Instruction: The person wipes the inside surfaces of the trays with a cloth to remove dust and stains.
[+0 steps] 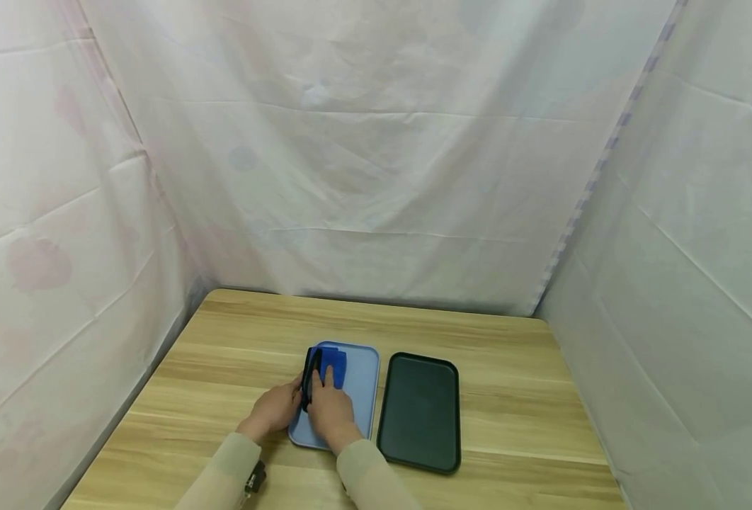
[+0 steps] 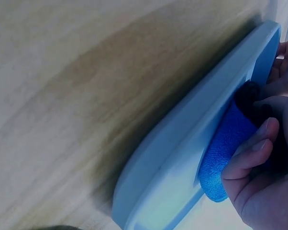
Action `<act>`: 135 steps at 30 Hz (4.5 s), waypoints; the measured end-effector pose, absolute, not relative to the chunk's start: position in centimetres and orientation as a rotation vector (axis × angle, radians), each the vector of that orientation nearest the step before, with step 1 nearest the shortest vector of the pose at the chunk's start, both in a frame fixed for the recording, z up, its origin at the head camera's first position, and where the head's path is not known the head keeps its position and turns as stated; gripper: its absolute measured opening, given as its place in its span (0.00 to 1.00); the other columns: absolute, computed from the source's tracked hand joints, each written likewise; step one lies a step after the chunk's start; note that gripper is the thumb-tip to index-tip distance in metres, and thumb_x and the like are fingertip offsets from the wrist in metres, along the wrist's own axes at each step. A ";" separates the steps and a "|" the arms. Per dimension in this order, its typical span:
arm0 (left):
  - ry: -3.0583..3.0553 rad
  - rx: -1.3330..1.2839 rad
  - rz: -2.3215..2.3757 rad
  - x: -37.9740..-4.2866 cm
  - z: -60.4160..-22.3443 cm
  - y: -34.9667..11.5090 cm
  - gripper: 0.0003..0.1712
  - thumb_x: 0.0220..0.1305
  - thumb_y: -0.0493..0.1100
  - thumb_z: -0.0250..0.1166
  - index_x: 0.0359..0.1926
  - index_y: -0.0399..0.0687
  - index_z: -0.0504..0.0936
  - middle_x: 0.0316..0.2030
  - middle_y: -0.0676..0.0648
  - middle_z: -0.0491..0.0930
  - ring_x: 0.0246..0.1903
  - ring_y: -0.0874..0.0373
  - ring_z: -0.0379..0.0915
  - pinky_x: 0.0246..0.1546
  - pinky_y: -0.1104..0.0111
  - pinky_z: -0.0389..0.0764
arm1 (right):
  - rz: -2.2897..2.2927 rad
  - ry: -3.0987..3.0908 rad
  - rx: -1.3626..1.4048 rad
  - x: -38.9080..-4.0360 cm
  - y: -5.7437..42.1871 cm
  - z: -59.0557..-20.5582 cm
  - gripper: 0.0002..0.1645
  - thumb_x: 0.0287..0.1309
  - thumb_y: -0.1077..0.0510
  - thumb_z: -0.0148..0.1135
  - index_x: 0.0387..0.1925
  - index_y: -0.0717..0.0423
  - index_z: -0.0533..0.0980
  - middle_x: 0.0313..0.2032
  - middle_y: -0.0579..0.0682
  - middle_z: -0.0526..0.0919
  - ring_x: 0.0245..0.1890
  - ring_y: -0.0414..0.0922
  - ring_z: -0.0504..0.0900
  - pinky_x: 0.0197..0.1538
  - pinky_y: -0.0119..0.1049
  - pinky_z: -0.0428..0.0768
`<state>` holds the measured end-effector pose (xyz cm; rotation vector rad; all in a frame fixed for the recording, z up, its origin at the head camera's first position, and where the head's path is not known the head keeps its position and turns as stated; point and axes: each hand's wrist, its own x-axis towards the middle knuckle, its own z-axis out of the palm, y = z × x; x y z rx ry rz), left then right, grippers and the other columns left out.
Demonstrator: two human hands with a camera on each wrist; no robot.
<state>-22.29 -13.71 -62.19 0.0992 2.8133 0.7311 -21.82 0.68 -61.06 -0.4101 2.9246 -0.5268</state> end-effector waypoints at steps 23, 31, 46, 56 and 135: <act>2.822 0.098 0.735 -22.2 -61.8 -13.7 0.29 0.72 0.47 0.51 0.72 0.53 0.63 0.36 0.42 0.85 0.23 0.55 0.71 0.25 0.59 0.71 | -0.576 2.950 -0.413 -20.0 0.8 -61.8 0.42 0.59 0.50 0.64 0.72 0.50 0.60 0.70 0.64 0.61 0.33 0.53 0.85 0.33 0.46 0.80; 2.799 0.118 0.744 -22.4 -61.9 -13.9 0.29 0.73 0.47 0.50 0.72 0.54 0.62 0.40 0.41 0.85 0.24 0.56 0.72 0.26 0.59 0.72 | -0.582 2.948 -0.406 -19.1 0.8 -61.5 0.43 0.57 0.49 0.66 0.72 0.48 0.61 0.70 0.63 0.61 0.30 0.53 0.83 0.31 0.45 0.80; 2.815 0.117 0.735 -22.4 -61.8 -14.0 0.28 0.74 0.52 0.49 0.72 0.53 0.64 0.53 0.40 0.82 0.44 0.43 0.82 0.42 0.50 0.79 | -0.547 2.948 -0.386 -17.8 0.7 -61.6 0.44 0.55 0.46 0.68 0.71 0.44 0.62 0.70 0.61 0.62 0.32 0.51 0.85 0.29 0.43 0.80; 2.806 0.118 0.725 -22.4 -61.9 -13.8 0.28 0.74 0.50 0.50 0.71 0.49 0.65 0.50 0.39 0.83 0.36 0.49 0.81 0.38 0.51 0.79 | -0.533 2.925 -0.417 -17.5 2.1 -61.9 0.45 0.51 0.50 0.71 0.70 0.34 0.63 0.72 0.52 0.62 0.39 0.51 0.86 0.30 0.42 0.80; 2.817 0.125 0.702 -22.1 -61.7 -13.9 0.30 0.72 0.48 0.52 0.72 0.47 0.63 0.57 0.37 0.78 0.47 0.43 0.81 0.44 0.49 0.78 | -0.490 3.070 -0.147 -18.4 4.9 -60.5 0.36 0.56 0.50 0.67 0.66 0.50 0.70 0.64 0.64 0.71 0.13 0.43 0.72 0.17 0.39 0.69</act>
